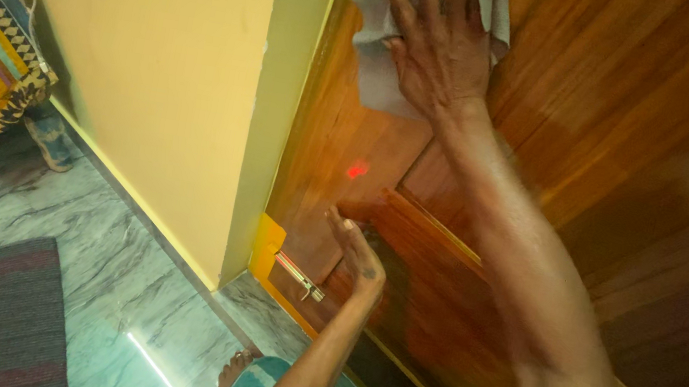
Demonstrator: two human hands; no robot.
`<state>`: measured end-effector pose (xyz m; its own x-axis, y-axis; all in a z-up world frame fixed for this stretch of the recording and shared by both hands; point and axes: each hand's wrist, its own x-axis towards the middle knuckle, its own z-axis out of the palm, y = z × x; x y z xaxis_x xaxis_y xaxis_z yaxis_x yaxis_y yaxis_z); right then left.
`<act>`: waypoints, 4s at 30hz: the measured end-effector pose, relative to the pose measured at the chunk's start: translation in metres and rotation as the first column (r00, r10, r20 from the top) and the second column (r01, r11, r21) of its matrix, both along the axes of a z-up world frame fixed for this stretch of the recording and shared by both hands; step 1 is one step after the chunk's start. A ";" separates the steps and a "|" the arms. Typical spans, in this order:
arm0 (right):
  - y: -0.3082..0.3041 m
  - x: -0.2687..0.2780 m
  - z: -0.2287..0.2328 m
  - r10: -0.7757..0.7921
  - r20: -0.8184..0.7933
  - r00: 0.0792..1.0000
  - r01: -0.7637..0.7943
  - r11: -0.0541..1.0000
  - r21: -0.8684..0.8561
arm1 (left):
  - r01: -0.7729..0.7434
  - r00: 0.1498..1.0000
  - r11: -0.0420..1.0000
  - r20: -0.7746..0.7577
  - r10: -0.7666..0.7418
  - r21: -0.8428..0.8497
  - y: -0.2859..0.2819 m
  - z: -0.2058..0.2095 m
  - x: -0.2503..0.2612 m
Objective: The person wipes the surface of a wooden door using a light-colored cloth. They systematically clean the door panels and edges with both hands, moving the cloth in circular and sweeping motions.
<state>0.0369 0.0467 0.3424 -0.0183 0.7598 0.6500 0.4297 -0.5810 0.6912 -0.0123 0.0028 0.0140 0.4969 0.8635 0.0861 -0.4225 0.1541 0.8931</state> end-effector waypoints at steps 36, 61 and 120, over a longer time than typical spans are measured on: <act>-0.062 -0.004 -0.302 -0.169 -0.337 0.926 0.047 0.939 -0.341 | -0.034 0.989 0.910 -0.119 0.091 0.413 0.023 -0.003 0.006; -0.316 -0.085 -0.310 -0.478 -0.253 0.841 0.458 0.879 -0.136 | 0.189 0.978 0.311 -0.148 -0.149 0.931 -0.135 -0.011 -0.033; -0.498 -0.090 -0.347 -0.456 -0.353 0.817 0.566 0.751 0.339 | -0.057 0.998 -0.087 0.054 -0.037 0.995 -0.286 -0.053 -0.005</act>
